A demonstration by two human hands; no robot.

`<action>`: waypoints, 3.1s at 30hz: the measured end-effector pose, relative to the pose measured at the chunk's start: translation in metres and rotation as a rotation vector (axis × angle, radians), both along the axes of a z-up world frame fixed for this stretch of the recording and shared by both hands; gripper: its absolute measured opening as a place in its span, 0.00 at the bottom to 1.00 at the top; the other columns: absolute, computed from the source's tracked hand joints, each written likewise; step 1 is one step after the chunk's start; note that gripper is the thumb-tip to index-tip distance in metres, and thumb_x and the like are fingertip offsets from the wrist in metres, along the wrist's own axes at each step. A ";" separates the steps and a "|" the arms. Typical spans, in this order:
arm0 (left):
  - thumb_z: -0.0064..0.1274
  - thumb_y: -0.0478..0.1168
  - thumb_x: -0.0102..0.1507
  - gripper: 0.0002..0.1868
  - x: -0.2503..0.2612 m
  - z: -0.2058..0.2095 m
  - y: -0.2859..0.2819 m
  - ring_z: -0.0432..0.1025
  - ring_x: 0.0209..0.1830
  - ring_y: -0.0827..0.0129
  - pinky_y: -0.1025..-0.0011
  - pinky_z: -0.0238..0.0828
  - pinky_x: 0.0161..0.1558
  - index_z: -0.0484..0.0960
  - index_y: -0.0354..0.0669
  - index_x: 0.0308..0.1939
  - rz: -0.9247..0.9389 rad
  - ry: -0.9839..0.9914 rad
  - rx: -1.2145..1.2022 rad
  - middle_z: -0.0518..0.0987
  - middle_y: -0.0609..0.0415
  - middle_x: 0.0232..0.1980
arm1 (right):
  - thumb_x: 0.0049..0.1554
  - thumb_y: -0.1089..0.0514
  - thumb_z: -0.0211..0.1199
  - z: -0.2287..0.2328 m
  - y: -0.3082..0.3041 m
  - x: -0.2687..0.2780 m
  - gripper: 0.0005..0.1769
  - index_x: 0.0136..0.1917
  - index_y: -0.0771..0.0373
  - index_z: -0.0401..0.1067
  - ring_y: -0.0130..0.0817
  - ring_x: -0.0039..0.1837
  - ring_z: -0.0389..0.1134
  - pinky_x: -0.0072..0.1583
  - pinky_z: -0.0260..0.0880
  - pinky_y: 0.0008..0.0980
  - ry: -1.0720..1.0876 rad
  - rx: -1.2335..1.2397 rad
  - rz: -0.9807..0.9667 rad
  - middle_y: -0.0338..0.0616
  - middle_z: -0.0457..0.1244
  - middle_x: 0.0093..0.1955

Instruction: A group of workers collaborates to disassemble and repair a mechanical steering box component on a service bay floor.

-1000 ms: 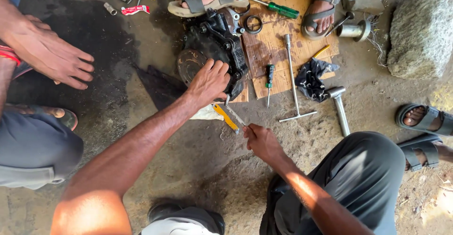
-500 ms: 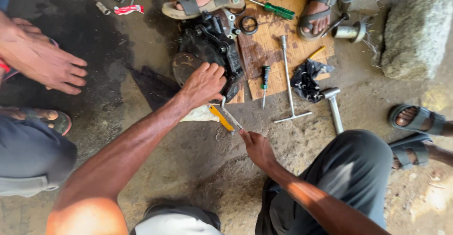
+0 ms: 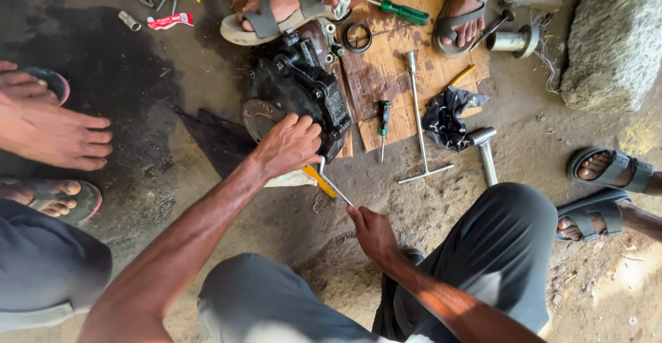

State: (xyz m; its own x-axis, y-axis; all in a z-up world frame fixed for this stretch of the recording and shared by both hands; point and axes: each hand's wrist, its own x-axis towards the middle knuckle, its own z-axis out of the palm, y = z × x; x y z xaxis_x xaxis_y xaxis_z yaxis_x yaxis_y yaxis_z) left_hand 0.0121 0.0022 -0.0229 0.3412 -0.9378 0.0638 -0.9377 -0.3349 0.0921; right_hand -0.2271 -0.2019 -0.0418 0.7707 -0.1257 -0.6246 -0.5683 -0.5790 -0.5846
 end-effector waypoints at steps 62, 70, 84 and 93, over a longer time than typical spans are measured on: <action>0.53 0.44 0.69 0.13 -0.096 -0.164 0.051 0.78 0.23 0.75 0.74 0.76 0.24 0.84 0.36 0.39 0.982 1.260 -0.733 0.84 0.53 0.28 | 0.68 0.44 0.50 -0.088 0.037 0.012 0.20 0.47 0.60 0.72 0.44 0.30 0.69 0.33 0.68 0.47 -0.266 -0.158 0.208 0.51 0.68 0.30; 0.63 0.53 0.61 0.16 -0.063 -0.130 0.067 0.78 0.23 0.70 0.67 0.74 0.28 0.90 0.46 0.40 0.998 1.141 -0.376 0.83 0.52 0.24 | 0.67 0.37 0.48 -0.066 0.045 0.023 0.30 0.41 0.63 0.73 0.49 0.29 0.68 0.35 0.66 0.52 0.051 -0.069 0.146 0.55 0.64 0.28; 0.64 0.71 0.50 0.31 -0.035 -0.105 0.076 0.81 0.35 0.50 0.54 0.78 0.38 0.90 0.51 0.39 0.855 0.704 -0.070 0.85 0.46 0.33 | 0.65 0.41 0.51 -0.087 0.061 0.003 0.24 0.47 0.60 0.77 0.58 0.35 0.69 0.36 0.64 0.53 -0.101 -0.100 0.049 0.60 0.65 0.32; 0.62 0.70 0.55 0.30 -0.044 -0.144 0.080 0.81 0.34 0.50 0.55 0.78 0.38 0.89 0.48 0.35 0.787 0.627 -0.022 0.84 0.45 0.32 | 0.67 0.44 0.50 -0.119 0.087 -0.025 0.21 0.49 0.60 0.76 0.58 0.35 0.68 0.37 0.64 0.52 -0.210 -0.014 -0.067 0.58 0.64 0.32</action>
State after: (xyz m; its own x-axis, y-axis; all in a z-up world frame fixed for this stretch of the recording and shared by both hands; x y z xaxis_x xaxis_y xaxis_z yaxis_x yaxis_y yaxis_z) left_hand -0.0323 0.0819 -0.1665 0.8412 -0.4320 -0.3253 -0.2307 -0.8307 0.5067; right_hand -0.2517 -0.1145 -0.1607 0.8734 -0.1884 -0.4492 -0.4723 -0.5528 -0.6865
